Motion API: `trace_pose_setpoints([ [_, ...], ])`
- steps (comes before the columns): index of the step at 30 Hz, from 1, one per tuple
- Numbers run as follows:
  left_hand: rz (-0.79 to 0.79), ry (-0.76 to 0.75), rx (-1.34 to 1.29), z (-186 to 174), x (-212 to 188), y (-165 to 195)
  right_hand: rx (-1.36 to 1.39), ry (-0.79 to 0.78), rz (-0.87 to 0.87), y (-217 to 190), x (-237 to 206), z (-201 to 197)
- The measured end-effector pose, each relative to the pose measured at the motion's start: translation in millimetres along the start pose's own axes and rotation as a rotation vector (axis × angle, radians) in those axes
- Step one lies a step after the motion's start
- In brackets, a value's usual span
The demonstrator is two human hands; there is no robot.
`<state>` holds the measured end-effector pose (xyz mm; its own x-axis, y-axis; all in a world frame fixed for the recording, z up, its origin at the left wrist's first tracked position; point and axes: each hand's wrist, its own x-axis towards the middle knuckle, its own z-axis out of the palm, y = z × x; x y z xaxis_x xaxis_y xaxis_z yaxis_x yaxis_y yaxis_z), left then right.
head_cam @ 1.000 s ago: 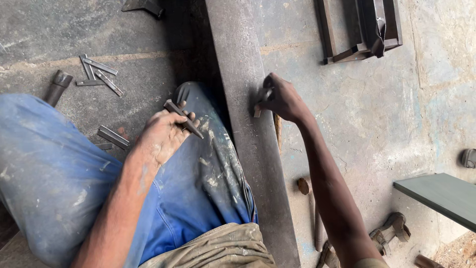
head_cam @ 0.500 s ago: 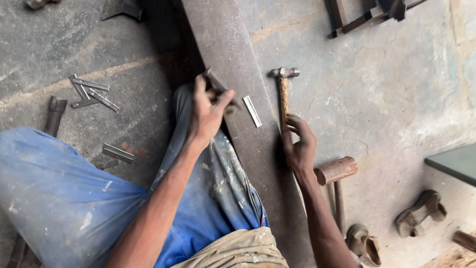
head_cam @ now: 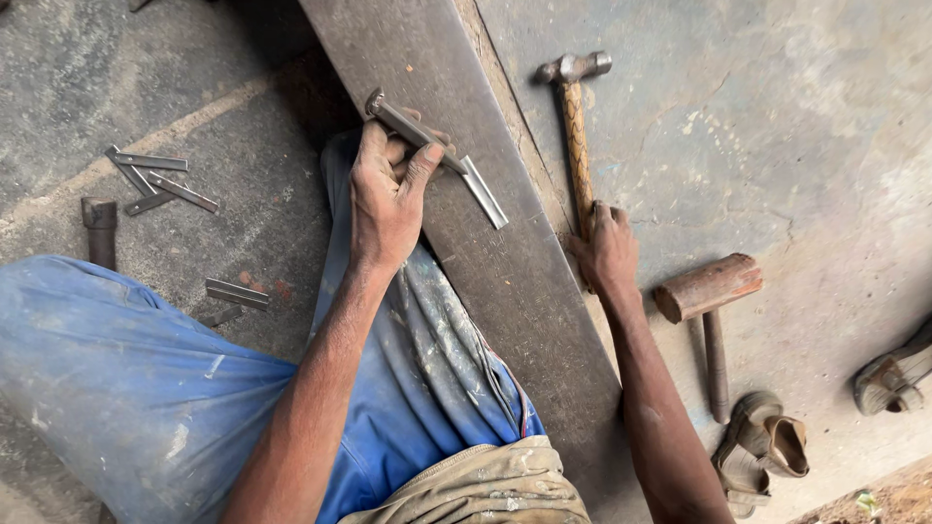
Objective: The person sits on the floor and repeatedly hammers small metal pieces placed on a long metal bar. They use a chisel to position the pieces and a hammer to strike them, occasionally adjusting the pieces between strikes.
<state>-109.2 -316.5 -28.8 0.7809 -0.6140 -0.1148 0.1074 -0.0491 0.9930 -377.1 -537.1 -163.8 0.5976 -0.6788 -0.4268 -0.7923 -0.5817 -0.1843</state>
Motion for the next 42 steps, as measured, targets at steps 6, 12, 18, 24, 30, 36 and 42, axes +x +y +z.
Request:
trace_pose_setpoints([
  [6, 0.008, 0.001, 0.043, 3.0, -2.6, 1.6, 0.005, 0.001, 0.020, -0.7, -2.1, 0.9],
  [12, 0.000, -0.005, 0.057, 4.4, -1.8, 2.0, 0.014, 0.006, 0.032, 2.1, -1.8, 2.7],
  [18, 0.009, 0.014, 0.089, 5.8, -2.9, 1.0, 0.006, 0.040, -0.011, 7.2, 0.6, 8.0],
  [24, -0.004, 0.014, 0.108, 6.0, -3.3, -0.2, 0.019, 0.067, -0.059, 9.7, -1.6, 7.9],
  [30, 0.002, 0.024, 0.122, 7.1, -2.5, -0.3, 0.015, 0.061, -0.065, 9.0, -3.5, 4.2],
  [36, 0.068, 0.022, 0.159, 6.3, -5.5, -3.4, 0.016, 0.092, -0.079, 17.6, -2.2, 16.9],
  [42, 0.297, -0.017, 0.367, 10.1, -12.9, -9.6, 0.117, -0.074, 0.208, 10.7, 4.2, -3.4],
])
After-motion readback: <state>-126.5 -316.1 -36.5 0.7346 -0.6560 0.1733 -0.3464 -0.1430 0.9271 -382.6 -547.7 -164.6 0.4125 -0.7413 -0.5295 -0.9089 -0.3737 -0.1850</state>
